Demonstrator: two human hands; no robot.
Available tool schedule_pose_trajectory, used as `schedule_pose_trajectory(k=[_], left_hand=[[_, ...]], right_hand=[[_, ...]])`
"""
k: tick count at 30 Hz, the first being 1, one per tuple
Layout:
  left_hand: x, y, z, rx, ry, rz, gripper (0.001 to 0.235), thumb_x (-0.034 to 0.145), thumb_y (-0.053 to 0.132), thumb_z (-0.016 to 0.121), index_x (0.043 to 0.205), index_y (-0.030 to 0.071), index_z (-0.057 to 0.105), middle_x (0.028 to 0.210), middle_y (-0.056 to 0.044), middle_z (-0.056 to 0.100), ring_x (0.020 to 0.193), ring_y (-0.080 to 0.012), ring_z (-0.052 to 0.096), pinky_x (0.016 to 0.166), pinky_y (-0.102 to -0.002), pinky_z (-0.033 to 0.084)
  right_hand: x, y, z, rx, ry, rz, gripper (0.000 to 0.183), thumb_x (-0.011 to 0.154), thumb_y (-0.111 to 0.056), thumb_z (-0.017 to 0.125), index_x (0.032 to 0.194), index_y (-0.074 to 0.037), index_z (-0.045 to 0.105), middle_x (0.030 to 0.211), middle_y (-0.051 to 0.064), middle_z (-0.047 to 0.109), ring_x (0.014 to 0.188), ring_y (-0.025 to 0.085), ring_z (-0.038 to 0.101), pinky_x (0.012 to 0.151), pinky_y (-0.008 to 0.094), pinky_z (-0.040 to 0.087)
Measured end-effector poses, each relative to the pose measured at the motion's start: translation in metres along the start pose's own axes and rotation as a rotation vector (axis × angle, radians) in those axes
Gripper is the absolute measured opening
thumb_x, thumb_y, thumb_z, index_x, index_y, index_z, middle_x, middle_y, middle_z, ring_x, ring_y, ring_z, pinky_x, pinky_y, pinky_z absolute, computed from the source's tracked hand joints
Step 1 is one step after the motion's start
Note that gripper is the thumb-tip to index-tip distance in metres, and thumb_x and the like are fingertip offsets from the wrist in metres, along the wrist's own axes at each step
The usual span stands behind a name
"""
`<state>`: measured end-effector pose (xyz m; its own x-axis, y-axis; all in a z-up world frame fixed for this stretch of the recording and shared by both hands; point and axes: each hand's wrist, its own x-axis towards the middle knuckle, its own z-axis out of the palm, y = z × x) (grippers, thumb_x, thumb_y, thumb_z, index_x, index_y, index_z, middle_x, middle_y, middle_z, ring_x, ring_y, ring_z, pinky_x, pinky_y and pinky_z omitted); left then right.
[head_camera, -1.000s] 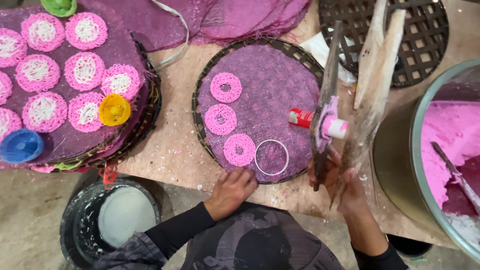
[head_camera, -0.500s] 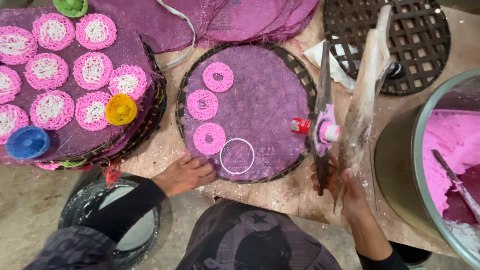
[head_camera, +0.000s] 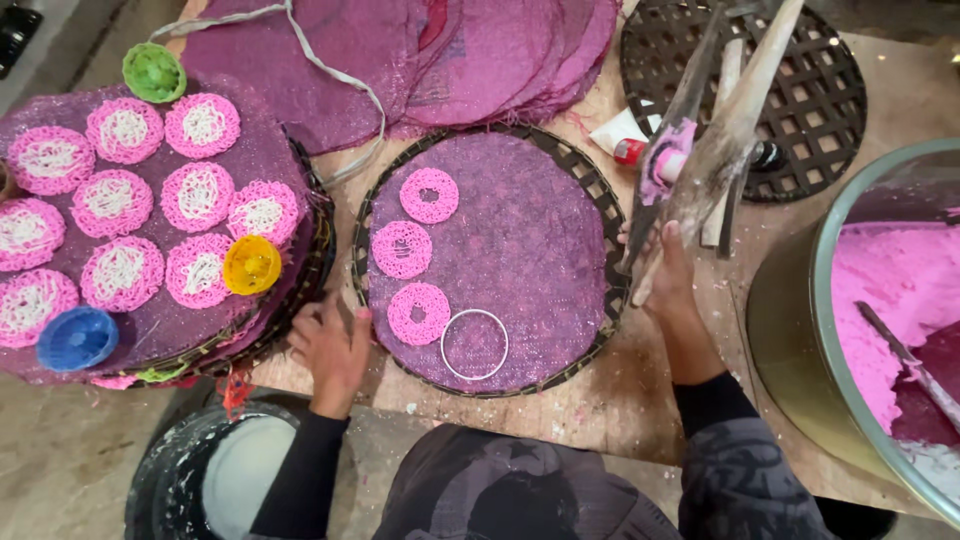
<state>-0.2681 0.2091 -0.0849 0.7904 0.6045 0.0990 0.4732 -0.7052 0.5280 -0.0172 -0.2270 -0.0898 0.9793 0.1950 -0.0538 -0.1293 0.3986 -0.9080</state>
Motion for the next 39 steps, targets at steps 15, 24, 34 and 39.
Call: schedule_pose_trajectory(k=[15, 24, 34, 39], left_hand=[[0.048, 0.029, 0.062, -0.271, -0.196, -0.039, 0.058, 0.101, 0.061, 0.046, 0.133, 0.016, 0.063, 0.144, -0.024, 0.036, 0.133, -0.0470, 0.029, 0.108, -0.067, 0.019], [0.114, 0.138, 0.045, -0.308, -0.102, 0.184, 0.081, 0.097, 0.065, 0.051, 0.153, 0.007, 0.041, 0.145, -0.024, 0.037, 0.132, -0.0408, 0.033, 0.110, -0.059, 0.024], [0.082, 0.205, -0.063, -2.086, -0.676, 0.378, 0.106, 0.099, 0.085, 0.044, 0.162, 0.001, 0.031, 0.144, -0.013, 0.046, 0.134, -0.0265, 0.041, 0.120, -0.042, 0.027], [0.087, 0.163, -0.053, -2.356, -1.066, 0.441, 0.109, 0.084, 0.089, 0.038, 0.156, 0.006, 0.040, 0.136, -0.009, 0.055, 0.138, -0.0320, 0.049, 0.123, -0.050, 0.035]], right_hand=[[-0.144, -0.013, -0.010, -0.081, 0.090, -0.193, 0.072, 0.101, -0.054, 0.058, 0.150, -0.002, 0.044, 0.129, 0.013, 0.062, 0.117, 0.025, 0.063, 0.101, 0.039, 0.051], [-0.178, -0.066, 0.024, -0.495, 0.055, -0.118, 0.091, 0.088, -0.062, 0.071, 0.149, -0.001, 0.040, 0.133, 0.010, 0.059, 0.111, 0.023, 0.063, 0.087, 0.036, 0.052], [-0.119, -0.121, 0.044, -0.776, -0.754, 0.438, 0.112, 0.082, -0.090, 0.050, 0.156, -0.008, 0.034, 0.138, 0.005, 0.058, 0.112, 0.020, 0.067, 0.090, 0.035, 0.053], [-0.075, -0.117, 0.059, -0.803, -0.893, 0.794, 0.088, 0.095, -0.071, 0.038, 0.142, 0.001, 0.054, 0.126, 0.017, 0.068, 0.112, 0.025, 0.062, 0.097, 0.039, 0.049]])
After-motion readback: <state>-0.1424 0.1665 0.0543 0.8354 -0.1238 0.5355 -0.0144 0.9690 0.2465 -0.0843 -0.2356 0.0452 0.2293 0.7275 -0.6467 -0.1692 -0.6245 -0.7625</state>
